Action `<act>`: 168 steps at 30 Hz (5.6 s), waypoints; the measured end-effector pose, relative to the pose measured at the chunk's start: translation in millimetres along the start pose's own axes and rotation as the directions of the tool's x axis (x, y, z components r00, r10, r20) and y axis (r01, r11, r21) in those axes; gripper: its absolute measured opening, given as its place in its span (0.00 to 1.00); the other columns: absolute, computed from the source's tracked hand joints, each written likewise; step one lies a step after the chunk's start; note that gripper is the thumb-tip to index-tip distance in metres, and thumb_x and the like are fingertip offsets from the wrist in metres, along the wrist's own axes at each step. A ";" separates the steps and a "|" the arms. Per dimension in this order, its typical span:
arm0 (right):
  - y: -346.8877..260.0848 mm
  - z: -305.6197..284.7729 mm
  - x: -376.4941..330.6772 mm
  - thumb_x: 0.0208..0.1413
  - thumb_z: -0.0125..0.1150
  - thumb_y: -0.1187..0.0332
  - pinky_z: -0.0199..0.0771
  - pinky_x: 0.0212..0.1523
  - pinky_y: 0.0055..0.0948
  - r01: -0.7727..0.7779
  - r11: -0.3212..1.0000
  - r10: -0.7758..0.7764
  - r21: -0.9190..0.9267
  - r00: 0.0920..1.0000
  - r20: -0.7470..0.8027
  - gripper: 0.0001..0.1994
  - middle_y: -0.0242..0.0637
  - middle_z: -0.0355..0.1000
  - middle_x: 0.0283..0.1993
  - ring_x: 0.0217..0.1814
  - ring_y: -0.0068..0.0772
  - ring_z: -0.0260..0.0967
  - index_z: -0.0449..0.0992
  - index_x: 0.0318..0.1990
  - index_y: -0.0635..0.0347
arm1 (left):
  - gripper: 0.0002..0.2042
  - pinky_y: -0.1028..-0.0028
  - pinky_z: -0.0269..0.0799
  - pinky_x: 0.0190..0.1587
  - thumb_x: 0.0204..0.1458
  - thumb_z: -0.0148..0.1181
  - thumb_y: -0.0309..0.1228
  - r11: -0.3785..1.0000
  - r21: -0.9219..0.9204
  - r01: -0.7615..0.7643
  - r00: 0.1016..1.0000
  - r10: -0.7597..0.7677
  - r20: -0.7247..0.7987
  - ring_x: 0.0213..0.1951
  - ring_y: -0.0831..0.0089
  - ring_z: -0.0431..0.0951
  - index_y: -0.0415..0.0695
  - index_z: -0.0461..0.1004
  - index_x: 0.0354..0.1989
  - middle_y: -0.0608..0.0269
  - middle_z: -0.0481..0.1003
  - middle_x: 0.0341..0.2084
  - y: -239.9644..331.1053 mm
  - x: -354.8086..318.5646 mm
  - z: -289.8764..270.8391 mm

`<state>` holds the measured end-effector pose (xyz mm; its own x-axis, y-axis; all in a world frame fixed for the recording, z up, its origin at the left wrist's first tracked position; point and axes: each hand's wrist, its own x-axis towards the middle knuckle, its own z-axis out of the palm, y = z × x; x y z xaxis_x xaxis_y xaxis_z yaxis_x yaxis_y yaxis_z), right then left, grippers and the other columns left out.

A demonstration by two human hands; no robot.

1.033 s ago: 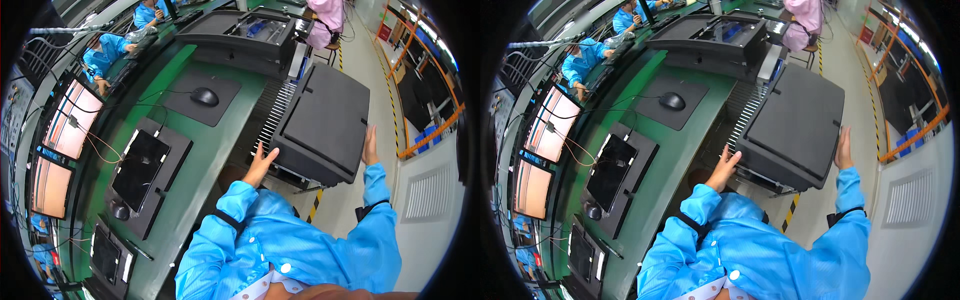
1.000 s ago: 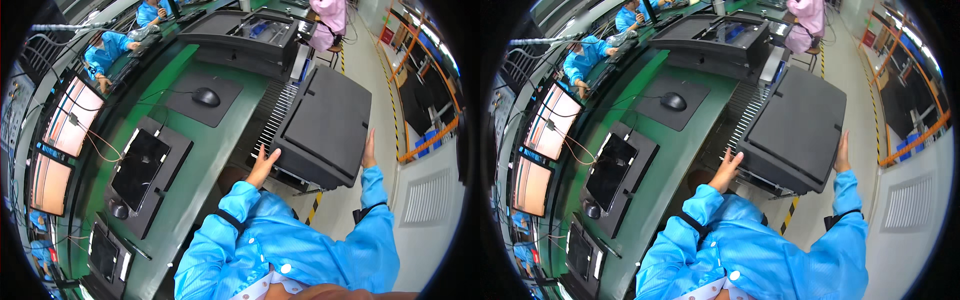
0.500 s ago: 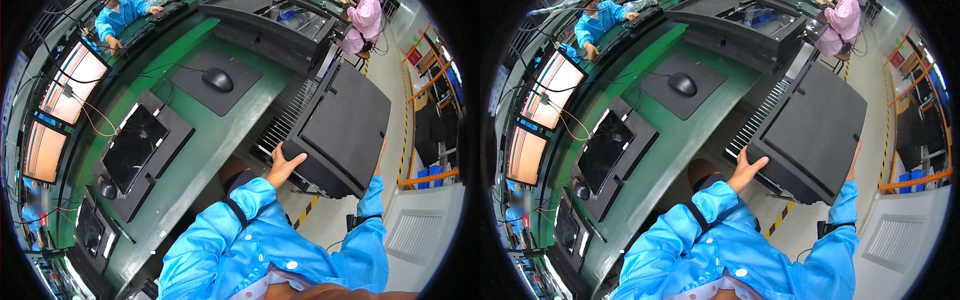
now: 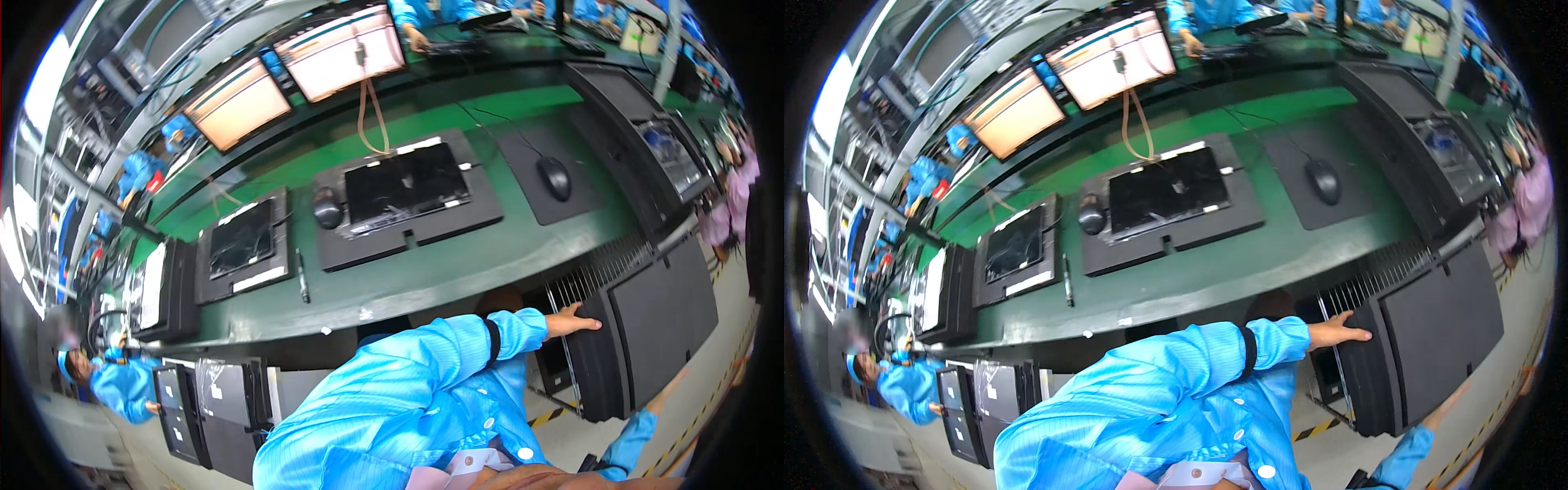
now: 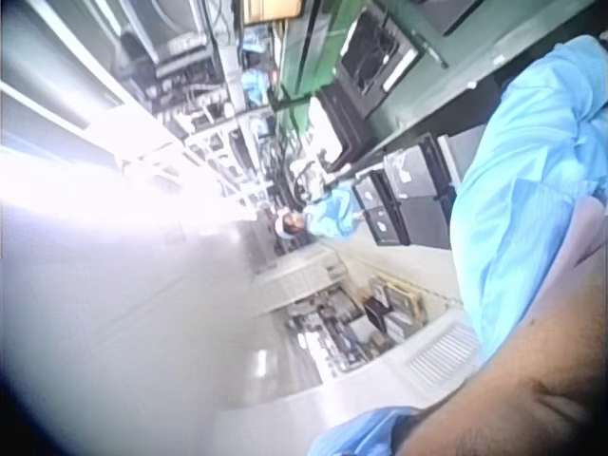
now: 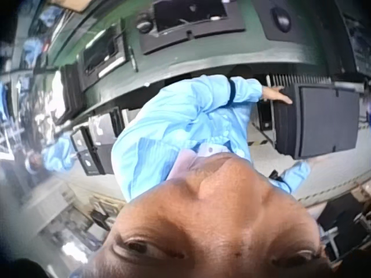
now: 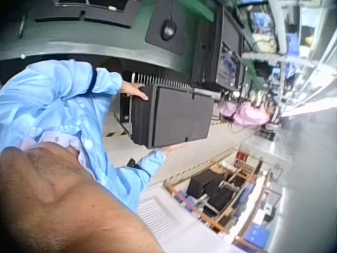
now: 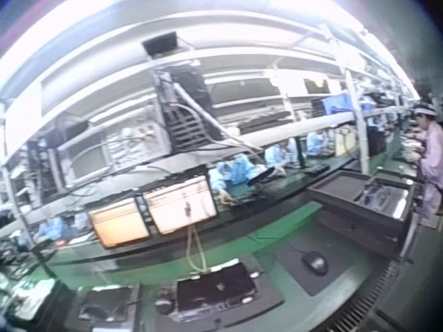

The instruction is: Testing and inspecting tablets on an assembly line, including connecting power/data cables and marking them with a pen.

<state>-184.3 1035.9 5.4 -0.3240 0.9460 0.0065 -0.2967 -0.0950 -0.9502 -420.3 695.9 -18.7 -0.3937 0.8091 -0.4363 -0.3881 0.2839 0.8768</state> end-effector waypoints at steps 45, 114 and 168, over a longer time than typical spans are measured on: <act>101.5 484.1 -276.2 0.60 0.61 0.66 0.72 0.56 0.40 0.763 0.624 -0.253 -0.168 0.401 0.880 0.13 0.44 0.76 0.50 0.55 0.49 0.72 0.80 0.49 0.61 | 0.28 0.53 0.66 0.62 0.46 0.72 0.33 0.394 0.743 0.540 0.079 0.856 -0.512 0.61 0.44 0.67 0.41 0.74 0.58 0.43 0.66 0.60 -58.7 -418.9 -177.4; -39.8 615.6 -241.8 0.69 0.56 0.61 0.51 0.75 0.40 0.863 0.173 -0.272 0.474 -0.421 0.865 0.23 0.46 0.63 0.72 0.78 0.42 0.54 0.68 0.68 0.59 | 0.08 0.60 0.73 0.32 0.51 0.65 0.28 0.700 0.699 0.146 -0.607 0.621 -0.495 0.31 0.54 0.80 0.44 0.79 0.40 0.54 0.80 0.32 25.9 -449.7 -115.4; 85.8 484.9 -145.0 0.55 0.61 0.72 0.68 0.65 0.42 0.916 0.322 -0.330 -0.237 0.344 0.879 0.21 0.47 0.66 0.65 0.67 0.53 0.64 0.77 0.57 0.58 | 0.06 0.72 0.64 0.22 0.51 0.69 0.25 0.557 0.830 0.023 0.255 0.800 -0.543 0.17 0.73 0.69 0.44 0.82 0.37 0.65 0.70 0.18 -16.7 -350.0 -169.7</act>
<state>-598.4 740.3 74.0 -0.8032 0.0841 0.5897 -0.1796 0.9098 -0.3743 -417.4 320.7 85.0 -0.8634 0.1537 0.4805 0.4670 0.6036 0.6462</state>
